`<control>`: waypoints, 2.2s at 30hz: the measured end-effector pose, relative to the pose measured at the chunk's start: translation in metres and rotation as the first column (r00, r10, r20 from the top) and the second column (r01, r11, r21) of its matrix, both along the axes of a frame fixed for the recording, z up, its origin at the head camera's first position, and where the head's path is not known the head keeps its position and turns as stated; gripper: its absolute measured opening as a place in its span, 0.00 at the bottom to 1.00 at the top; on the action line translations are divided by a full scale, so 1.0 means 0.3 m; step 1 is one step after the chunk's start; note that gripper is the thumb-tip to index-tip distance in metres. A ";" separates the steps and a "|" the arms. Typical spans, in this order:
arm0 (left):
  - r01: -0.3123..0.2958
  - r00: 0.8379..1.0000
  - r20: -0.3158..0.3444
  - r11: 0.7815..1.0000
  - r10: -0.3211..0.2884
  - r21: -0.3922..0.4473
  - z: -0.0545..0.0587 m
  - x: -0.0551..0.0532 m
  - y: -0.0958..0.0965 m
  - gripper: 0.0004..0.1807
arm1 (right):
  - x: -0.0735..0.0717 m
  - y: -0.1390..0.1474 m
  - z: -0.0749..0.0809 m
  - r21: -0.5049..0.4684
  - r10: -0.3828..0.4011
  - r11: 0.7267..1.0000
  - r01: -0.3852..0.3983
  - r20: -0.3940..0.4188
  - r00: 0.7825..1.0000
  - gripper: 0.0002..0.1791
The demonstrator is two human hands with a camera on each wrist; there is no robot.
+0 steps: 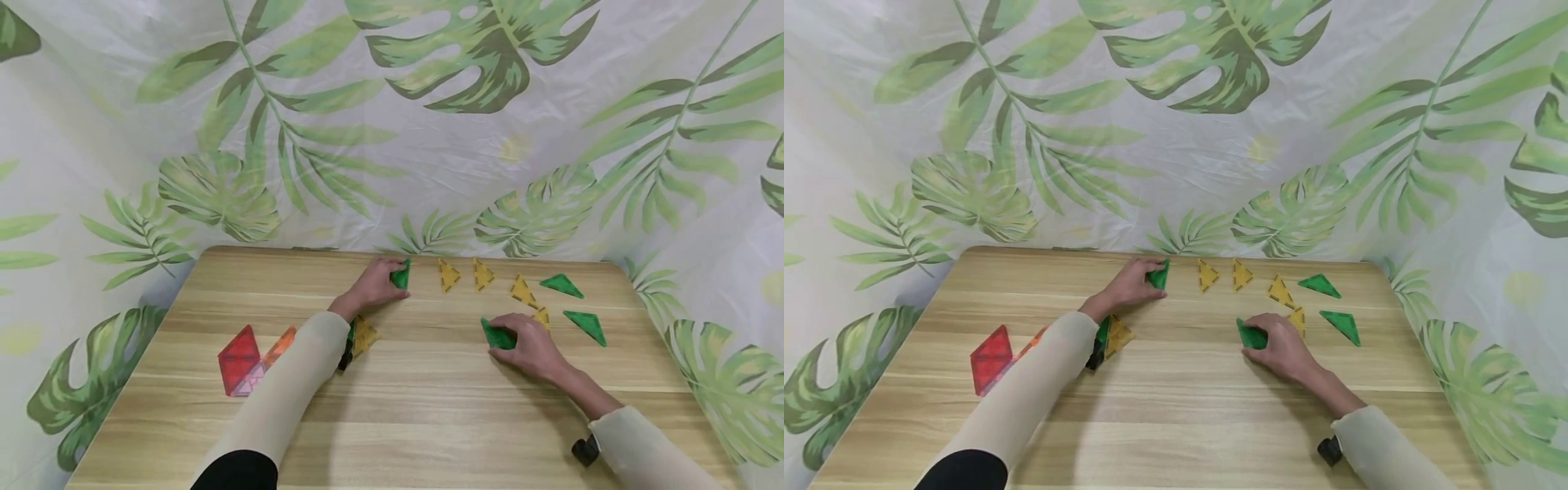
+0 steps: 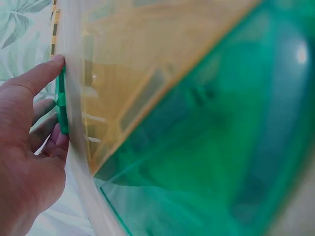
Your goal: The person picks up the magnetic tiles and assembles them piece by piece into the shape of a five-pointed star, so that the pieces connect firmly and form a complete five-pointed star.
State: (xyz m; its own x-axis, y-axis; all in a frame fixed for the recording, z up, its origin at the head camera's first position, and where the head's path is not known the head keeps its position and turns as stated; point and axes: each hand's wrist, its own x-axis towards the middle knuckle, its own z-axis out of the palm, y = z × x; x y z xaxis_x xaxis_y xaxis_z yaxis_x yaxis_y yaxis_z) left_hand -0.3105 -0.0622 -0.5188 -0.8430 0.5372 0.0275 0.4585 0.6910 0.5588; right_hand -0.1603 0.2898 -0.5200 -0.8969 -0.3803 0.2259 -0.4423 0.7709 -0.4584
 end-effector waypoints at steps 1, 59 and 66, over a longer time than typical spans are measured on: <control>0.011 1.000 -0.010 1.000 -0.011 -0.005 0.003 0.003 -0.003 0.37 | -0.002 0.001 0.003 0.006 0.018 1.000 -0.018 0.008 1.000 0.28; 0.174 0.982 -0.069 0.983 -0.178 -0.061 0.043 0.307 -0.022 0.36 | -0.019 0.056 0.004 0.007 0.031 0.999 -0.031 0.006 0.999 0.32; 0.201 0.976 -0.072 0.979 -0.204 -0.045 0.036 0.309 -0.032 0.31 | -0.055 0.035 0.014 -0.009 0.147 0.989 -0.146 0.022 0.989 0.33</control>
State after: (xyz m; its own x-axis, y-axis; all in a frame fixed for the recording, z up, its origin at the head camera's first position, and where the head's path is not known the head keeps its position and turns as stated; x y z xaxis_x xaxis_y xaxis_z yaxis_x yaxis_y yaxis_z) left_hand -0.2177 -0.0719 -0.5080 -0.7128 0.6984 0.0638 0.6311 0.5992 0.4926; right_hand -0.1769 0.3003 -0.5160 -0.8366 -0.5063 0.2092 -0.5395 0.6950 -0.4753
